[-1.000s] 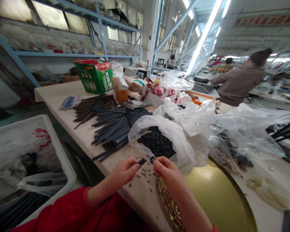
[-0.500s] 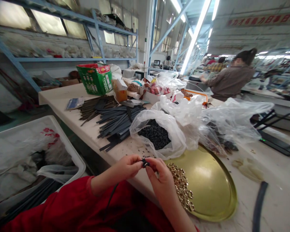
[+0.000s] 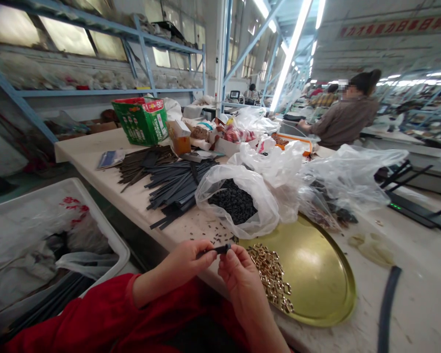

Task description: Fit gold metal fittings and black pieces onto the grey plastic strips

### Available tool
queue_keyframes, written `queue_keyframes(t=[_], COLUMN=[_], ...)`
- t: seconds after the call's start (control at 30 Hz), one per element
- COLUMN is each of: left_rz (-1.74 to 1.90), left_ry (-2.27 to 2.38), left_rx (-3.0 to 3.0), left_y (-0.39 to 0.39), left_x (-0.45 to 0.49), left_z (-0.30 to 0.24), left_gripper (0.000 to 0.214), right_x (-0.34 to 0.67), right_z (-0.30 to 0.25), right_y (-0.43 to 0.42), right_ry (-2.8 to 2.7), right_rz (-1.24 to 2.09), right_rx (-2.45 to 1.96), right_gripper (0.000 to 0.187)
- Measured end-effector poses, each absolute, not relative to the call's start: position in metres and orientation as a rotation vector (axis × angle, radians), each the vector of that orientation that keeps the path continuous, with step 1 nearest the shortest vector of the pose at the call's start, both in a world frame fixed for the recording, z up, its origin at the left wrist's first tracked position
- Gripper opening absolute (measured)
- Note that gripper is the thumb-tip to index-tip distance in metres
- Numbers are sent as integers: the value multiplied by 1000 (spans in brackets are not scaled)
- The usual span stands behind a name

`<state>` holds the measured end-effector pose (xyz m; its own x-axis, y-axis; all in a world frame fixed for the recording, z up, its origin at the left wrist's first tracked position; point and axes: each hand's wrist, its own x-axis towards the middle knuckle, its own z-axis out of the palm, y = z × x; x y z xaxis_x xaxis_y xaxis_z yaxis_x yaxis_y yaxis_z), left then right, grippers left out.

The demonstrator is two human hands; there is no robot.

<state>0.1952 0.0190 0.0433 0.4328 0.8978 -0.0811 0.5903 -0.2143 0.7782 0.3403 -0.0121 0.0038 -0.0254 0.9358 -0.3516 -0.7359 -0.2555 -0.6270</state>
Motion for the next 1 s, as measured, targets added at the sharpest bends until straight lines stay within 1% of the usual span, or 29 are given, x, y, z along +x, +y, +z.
queue_keyframes(t=[0.1,0.23,0.33,0.47,0.53,0.6,0.7,0.8,0.9,1.0], left_rz=[470,422,389,319,280,262,286,337,374,404], left_ry=[1241,1176,1138,1104,1089,1097,1148,1115,1082,1079], left_rx=[1915,1970,2036,2099,2089,2052,1990,1924,1836,1754], left_y=[18,17,16,13,11,9,4,-1,-3,-2], left_x=[193,191,189,188,188,189,193,195,197,196], left_z=[39,34,32,28,24,19,13,13,17,17], left_gripper=[24,24,24,22,21,23,27,23,27,26], right_x=[344,350,351,349,345,341,338,340,339,336], right_z=[-7,-17,-20,-26,-33,-40,-46,-45,-42,-43], right_y=[-14,-16,-19,-24,-27,-31,-35,-36,-36,-38], right_ry=[-597,-822,-813,-540,-487,-563,-697,-664,-559,-589], right_rz=[1488,1345,1396,1636,1699,1662,1512,1439,1513,1570], right_rx=[-1015,-1134,-1166,-1101,-1069,-1097,-1181,-1206,-1132,-1085], right_gripper=[21,24,30,33,33,32,32,30,27,26])
